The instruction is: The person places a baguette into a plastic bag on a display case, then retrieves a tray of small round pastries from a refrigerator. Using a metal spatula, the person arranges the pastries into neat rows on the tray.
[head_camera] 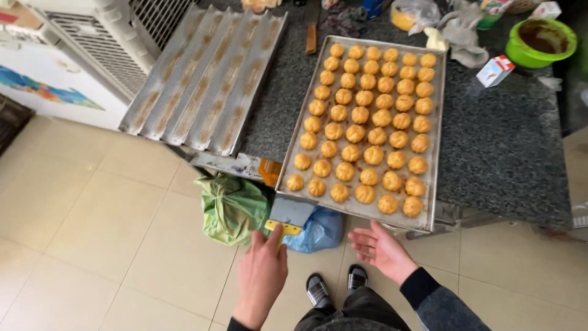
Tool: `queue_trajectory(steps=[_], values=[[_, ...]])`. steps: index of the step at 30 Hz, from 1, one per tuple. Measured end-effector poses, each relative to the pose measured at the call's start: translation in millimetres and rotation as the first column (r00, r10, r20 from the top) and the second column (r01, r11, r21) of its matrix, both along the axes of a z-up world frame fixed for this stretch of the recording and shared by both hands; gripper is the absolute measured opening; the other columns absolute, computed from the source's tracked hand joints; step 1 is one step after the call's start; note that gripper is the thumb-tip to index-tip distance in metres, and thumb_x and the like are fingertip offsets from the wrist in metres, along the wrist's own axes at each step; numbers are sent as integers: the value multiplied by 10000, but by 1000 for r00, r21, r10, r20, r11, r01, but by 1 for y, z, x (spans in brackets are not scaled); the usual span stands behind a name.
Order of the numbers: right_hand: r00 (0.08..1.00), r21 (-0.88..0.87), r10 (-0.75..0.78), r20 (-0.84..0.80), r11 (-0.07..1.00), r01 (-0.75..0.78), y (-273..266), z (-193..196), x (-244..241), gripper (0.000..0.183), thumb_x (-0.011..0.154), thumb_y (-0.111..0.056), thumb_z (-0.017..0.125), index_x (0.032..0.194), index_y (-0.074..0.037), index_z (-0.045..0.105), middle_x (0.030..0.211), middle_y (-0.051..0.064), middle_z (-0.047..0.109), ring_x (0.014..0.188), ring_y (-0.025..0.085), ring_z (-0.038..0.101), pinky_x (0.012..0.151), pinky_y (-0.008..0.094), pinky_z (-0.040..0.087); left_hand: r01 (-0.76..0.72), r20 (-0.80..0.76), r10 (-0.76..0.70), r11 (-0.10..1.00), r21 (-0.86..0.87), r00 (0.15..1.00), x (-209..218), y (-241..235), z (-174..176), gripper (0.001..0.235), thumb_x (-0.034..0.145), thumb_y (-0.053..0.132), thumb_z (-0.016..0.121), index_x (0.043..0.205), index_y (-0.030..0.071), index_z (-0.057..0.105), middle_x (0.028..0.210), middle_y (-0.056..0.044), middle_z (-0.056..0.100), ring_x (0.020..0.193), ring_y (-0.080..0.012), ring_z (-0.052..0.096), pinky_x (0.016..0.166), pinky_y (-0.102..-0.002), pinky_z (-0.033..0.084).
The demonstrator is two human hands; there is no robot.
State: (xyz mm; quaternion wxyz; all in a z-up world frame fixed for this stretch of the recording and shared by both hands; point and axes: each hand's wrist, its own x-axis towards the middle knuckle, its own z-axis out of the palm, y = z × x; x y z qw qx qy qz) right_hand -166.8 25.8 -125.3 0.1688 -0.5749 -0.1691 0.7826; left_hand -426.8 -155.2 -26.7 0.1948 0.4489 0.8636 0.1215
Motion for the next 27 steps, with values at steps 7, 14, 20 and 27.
queue_trajectory(steps=[7,14,20,27], values=[[971,16,204,-121,979,-204,7,0,-66,655,1158,-543,508,1528,-31,683,1337,179,823,1100,304,754,845,430,588,148,-222,-179,978,-149,958,12,53,10,144,1067,154,622,1197,139,681,1152,-191,668,658,-353,769,497,-467,596],[963,-56,175,-205,980,-190,22,-56,-82,666,1205,-627,344,1513,-174,724,1412,100,825,1113,307,820,893,453,671,218,-397,-280,956,-194,874,0,100,-53,149,810,173,720,879,172,852,940,-72,653,706,-339,803,581,-464,584],[976,-92,124,-180,986,-142,24,-81,-86,605,1191,-570,400,1508,-182,740,1410,48,824,1096,284,819,886,452,673,209,-379,-267,960,-188,886,11,89,-55,252,870,112,736,1089,85,858,1026,-71,686,782,-360,840,648,-509,649],[983,-111,108,-146,986,-125,27,-90,-87,585,1166,-504,416,1519,-162,734,1408,64,820,1071,280,820,887,445,672,204,-451,-242,970,-131,859,11,82,-80,251,904,106,753,1136,109,850,986,-34,653,734,-326,837,599,-497,659]])
